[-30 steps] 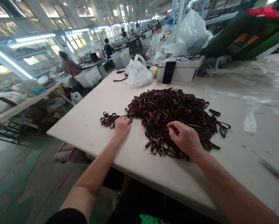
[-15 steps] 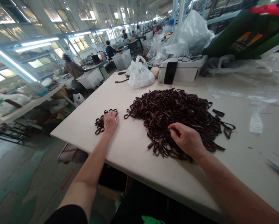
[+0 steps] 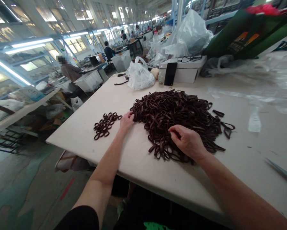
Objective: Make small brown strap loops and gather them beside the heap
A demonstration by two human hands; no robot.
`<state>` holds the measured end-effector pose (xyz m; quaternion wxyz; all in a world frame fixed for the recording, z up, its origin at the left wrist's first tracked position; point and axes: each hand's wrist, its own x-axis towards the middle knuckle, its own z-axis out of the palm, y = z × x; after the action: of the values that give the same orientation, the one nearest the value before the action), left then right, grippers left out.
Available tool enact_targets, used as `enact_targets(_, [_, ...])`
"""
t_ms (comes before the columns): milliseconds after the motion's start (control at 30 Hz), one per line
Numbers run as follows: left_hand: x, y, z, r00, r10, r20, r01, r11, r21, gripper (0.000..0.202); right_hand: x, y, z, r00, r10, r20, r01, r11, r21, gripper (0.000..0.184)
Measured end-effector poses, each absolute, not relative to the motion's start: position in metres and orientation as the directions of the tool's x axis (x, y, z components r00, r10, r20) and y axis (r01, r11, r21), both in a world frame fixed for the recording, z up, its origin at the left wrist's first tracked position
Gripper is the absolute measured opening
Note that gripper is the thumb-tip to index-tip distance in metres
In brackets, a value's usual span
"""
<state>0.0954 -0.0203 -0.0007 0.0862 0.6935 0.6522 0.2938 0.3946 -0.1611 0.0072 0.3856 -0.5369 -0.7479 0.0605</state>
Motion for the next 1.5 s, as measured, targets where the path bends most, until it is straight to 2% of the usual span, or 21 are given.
enact_targets(200, [0.138,-0.036,-0.008,0.027,0.968,0.248,0.668,-0.202,0.716,0.033,0.396,-0.16,0.008,-0.103,0.856,0.506,0.756,0.398,-0.519,0.015])
enact_targets(367, [0.163,-0.051,0.001,0.055,0.954,0.296,0.566,-0.274,0.778,0.032,0.397,-0.16,0.007,-0.113,0.866,0.488,0.749,0.397,-0.53,0.015])
enact_targets(500, [0.196,-0.06,0.018,0.089,0.931,0.353,0.389,-0.359,0.848,0.028,0.399,-0.159,0.009,-0.101,0.874,0.475,0.756,0.378,-0.535,0.015])
enact_targets(667, [0.236,-0.077,0.029,0.139,0.934,0.329,0.194,-0.351,0.916,0.019,0.402,-0.159,0.013,-0.036,0.877,0.479,0.761,0.335,-0.555,0.015])
enact_targets(767, [0.245,-0.087,0.029,0.096,0.933,0.346,0.094,-0.355,0.93,0.019,0.403,-0.158,0.014,0.029,0.878,0.479,0.751,0.297,-0.59,0.019])
enact_targets(867, [0.243,-0.092,0.03,0.045,0.962,0.27,0.057,-0.273,0.96,0.023,0.402,-0.157,0.014,0.113,0.883,0.456,0.666,0.273,-0.694,0.03])
enact_targets(967, [0.24,-0.094,0.033,0.035,0.986,0.165,0.014,-0.166,0.986,0.027,0.4,-0.156,0.013,0.119,0.887,0.447,0.553,0.315,-0.772,0.043])
enact_targets(1100, [0.237,-0.096,0.033,0.075,0.972,0.222,0.1,-0.229,0.968,0.024,0.396,-0.158,0.007,0.072,0.882,0.466,0.492,0.375,-0.786,0.052])
enact_targets(1167, [0.237,-0.097,0.032,0.119,0.962,0.245,0.155,-0.262,0.953,0.02,0.396,-0.158,0.003,0.065,0.881,0.469,0.49,0.381,-0.784,0.051])
enact_targets(1233, [0.238,-0.098,0.032,0.159,0.961,0.225,0.139,-0.247,0.959,0.02,0.397,-0.157,0.001,0.064,0.88,0.47,0.482,0.385,-0.787,0.048])
enact_targets(1367, [0.239,-0.103,0.038,0.177,0.974,0.141,-0.006,-0.142,0.99,0.027,0.399,-0.158,0.006,0.08,0.872,0.483,0.462,0.397,-0.793,0.032])
enact_targets(1500, [0.243,-0.106,0.041,0.241,0.97,0.032,-0.117,-0.004,0.993,0.035,0.402,-0.157,0.018,0.06,0.84,0.54,0.544,0.426,-0.723,0.017])
